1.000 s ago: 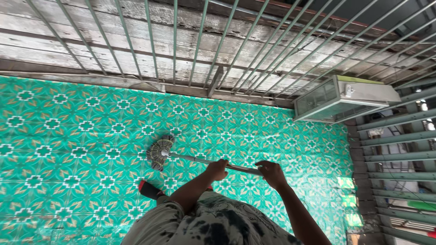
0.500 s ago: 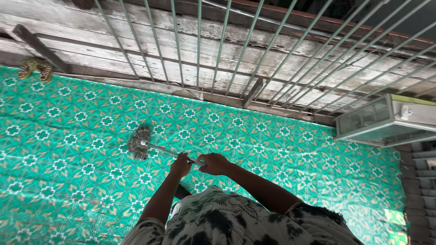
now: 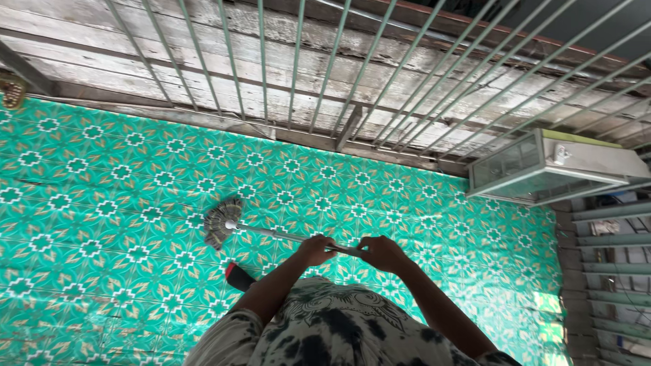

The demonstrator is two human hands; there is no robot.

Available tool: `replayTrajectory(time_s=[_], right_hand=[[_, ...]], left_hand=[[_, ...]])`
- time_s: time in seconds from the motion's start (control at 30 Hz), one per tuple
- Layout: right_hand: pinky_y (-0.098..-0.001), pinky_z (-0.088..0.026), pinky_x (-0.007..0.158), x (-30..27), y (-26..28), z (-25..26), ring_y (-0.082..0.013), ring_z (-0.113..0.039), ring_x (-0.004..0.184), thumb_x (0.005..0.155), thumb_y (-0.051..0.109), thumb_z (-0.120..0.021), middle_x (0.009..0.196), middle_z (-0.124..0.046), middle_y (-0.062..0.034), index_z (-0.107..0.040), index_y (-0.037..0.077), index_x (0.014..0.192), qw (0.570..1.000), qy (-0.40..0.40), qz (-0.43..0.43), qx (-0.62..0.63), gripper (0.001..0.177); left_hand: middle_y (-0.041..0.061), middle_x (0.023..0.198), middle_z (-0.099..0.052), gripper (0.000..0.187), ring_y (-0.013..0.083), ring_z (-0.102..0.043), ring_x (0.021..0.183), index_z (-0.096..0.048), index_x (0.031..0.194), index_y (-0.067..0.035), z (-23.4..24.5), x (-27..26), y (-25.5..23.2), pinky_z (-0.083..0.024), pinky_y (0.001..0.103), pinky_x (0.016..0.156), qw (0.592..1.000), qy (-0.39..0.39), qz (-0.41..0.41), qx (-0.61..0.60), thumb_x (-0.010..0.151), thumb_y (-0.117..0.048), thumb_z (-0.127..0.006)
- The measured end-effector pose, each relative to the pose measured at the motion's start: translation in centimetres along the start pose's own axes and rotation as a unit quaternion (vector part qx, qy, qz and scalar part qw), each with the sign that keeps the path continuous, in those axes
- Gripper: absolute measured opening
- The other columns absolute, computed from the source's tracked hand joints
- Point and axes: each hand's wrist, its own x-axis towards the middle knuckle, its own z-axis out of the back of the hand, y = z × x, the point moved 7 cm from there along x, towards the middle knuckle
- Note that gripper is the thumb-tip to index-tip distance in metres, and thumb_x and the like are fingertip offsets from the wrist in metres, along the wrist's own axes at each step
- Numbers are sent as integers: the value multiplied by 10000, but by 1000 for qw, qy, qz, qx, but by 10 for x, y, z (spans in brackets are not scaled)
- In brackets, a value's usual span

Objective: The person cleans the patterned floor by pushing and pulling a mop back and forth across different sections of the entryway.

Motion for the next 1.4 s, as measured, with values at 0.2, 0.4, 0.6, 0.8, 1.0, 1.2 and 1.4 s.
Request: replayTrajectory(time_s=[0.2,0.4,0.6,0.8,1.0,1.2,1.4], right_hand=[[-415,-604,739,-66,-117,15,-236,-774,803,932,364,-632,918,-794,-93,-717,202,1205,985,-100,-135,45,330],[-411,-598,813,-50,-98,-6,-234,-771,897,893,311,-664,999,-809,-75,-789,130,1091,970,-194,-34,143,296],[-423,-575,857,25,14,-28,-265,-727,1010,858,349,-741,1098,-754,-86,-741,129,1165,983,-122,56,128,378],[-509,-517,913,103,169,-44,-355,-631,1127,898,389,-741,1231,-652,-168,-560,114,1400,959,3,284,-20,601],[-487,-550,829,132,232,-39,-312,-696,980,990,308,-613,1132,-690,-145,-507,147,1512,960,18,277,-44,556],[-477,-569,740,106,176,-27,-284,-724,813,965,248,-625,985,-754,-143,-595,129,1400,968,6,250,-6,452],[-398,-605,638,27,39,11,-237,-766,734,912,277,-688,945,-801,-94,-734,194,1184,984,-112,118,70,287]], left_hand=[[108,1204,-625,480,312,-639,1087,-605,1313,-131,-60,36,-103,-526,495,903,990,88,-108,-20,1007,-500,-607],[92,1146,-648,453,296,-663,1033,-610,1263,-126,-47,24,-85,-539,483,868,989,65,-133,29,986,-483,-629],[67,1145,-659,336,300,-670,1063,-620,1163,-169,26,-10,14,-538,496,870,997,-6,-47,64,940,-410,-690],[37,1192,-668,272,299,-682,1106,-669,1077,-242,126,-66,127,-551,500,882,979,-183,67,53,839,-322,-772],[73,1317,-598,378,329,-656,1123,-618,1235,-171,173,-87,186,-540,518,903,958,-215,181,54,877,-223,-725],[81,1294,-591,230,320,-663,1139,-658,1154,-182,134,-61,148,-541,500,930,979,-125,154,46,940,-260,-683],[121,1210,-614,286,338,-661,1090,-622,1179,-150,50,-2,34,-549,477,925,996,-86,-14,5,973,-342,-675]])
